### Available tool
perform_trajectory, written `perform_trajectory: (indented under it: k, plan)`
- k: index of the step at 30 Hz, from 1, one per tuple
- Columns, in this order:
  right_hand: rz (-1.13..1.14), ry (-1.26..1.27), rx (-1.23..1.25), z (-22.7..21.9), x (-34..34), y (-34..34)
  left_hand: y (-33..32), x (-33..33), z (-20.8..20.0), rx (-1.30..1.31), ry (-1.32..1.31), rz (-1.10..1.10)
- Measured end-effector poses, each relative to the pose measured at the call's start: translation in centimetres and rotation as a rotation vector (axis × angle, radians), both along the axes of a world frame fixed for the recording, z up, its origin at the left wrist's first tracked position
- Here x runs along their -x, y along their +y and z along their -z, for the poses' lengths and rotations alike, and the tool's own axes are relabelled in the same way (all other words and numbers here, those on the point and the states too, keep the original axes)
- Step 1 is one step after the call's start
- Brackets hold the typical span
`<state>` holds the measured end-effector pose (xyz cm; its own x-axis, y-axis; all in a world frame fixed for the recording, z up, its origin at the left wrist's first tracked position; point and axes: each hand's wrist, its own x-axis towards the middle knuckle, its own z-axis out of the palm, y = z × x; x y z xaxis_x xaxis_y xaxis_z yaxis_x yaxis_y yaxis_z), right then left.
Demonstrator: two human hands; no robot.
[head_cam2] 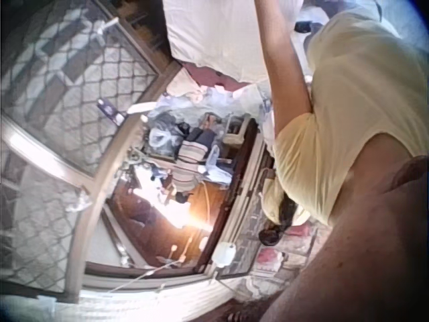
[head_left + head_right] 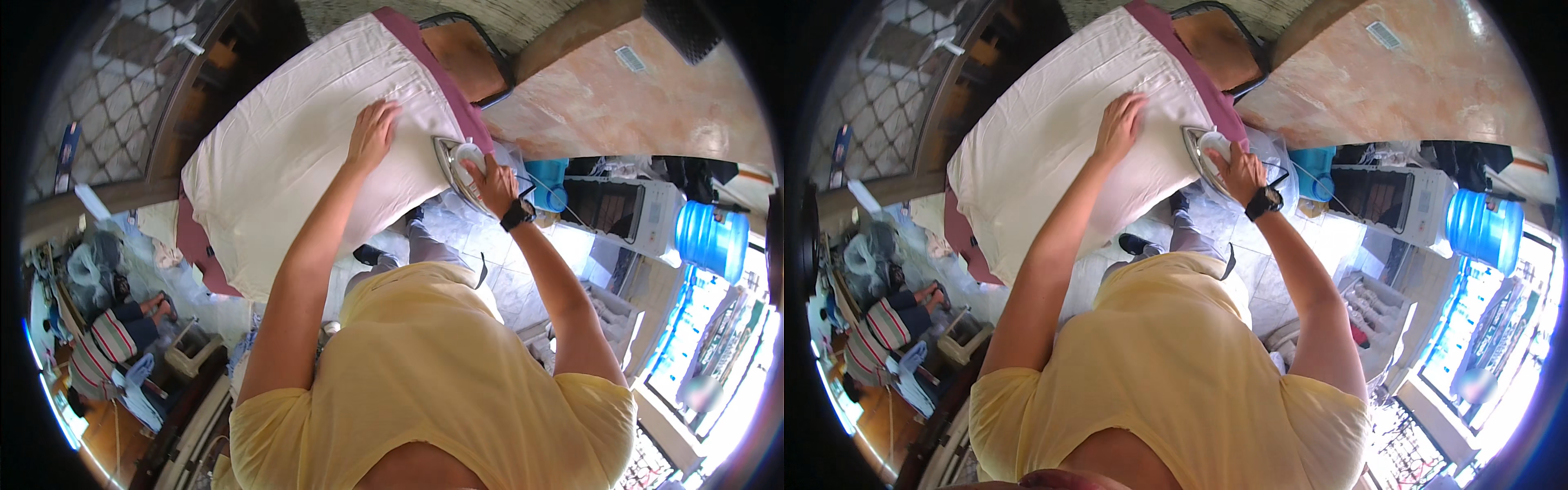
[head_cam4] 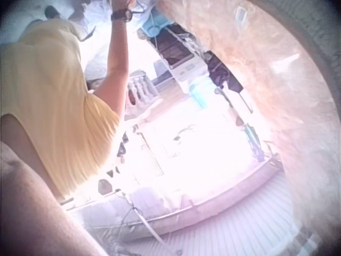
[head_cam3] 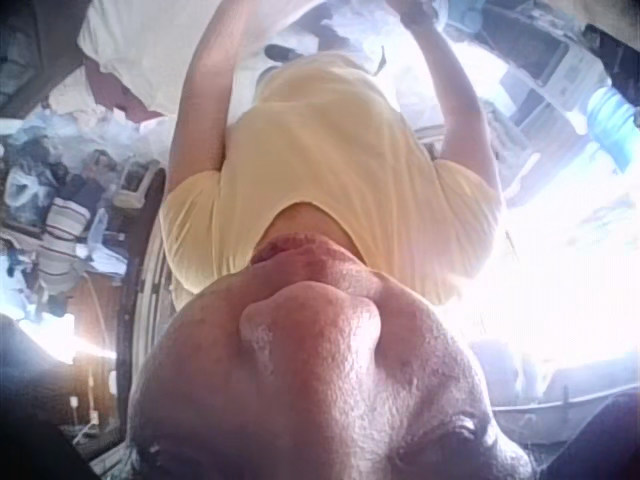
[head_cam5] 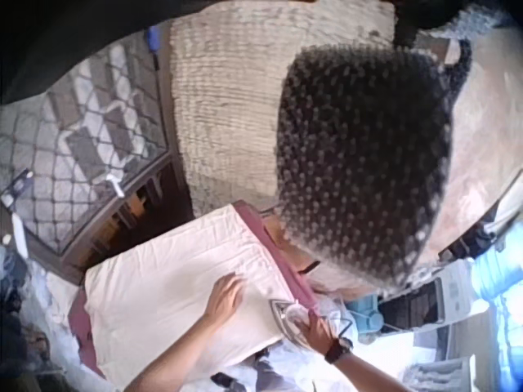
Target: The person irons a light pink shirt on an ironing board, smoothing different sections of the fabric and turning the shirt over to reach all parts.
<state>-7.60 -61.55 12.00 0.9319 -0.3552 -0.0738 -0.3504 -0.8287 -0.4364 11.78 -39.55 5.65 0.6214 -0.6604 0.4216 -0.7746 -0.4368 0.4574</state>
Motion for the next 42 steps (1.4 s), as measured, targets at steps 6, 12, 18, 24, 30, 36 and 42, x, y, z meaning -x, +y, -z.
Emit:
perform_trajectory:
  k: [6,12,18,24,30,36,42]
  plan:
    - [0.2,-0.124,-0.017,1.5,-3.6,2.4,-8.8,-11.8,1.3,-0.171,0.051,0.121]
    - [0.111,-0.217,-0.061,1.4,-5.8,1.8,-11.8,-15.7,-1.9,-0.65,0.024,0.144]
    - [0.089,-0.258,-0.119,2.3,-5.3,0.4,-12.6,-17.2,-2.9,-0.735,0.091,0.26]
    - [0.145,-0.244,-0.064,2.4,-9.4,0.4,-13.1,-18.3,-3.0,-0.779,0.139,0.089]
    - [0.169,-0.28,-0.112,3.1,-8.3,0.4,-14.0,-19.4,-3.0,-0.85,0.196,0.125]
    - [0.197,-0.182,-0.161,2.4,-8.1,0.3,-13.5,-19.5,-2.2,-0.816,0.17,0.092]
    - [-0.328,-0.014,-0.154,0.5,-1.3,-2.6,-12.8,-17.8,-2.3,-0.726,0.056,0.075]
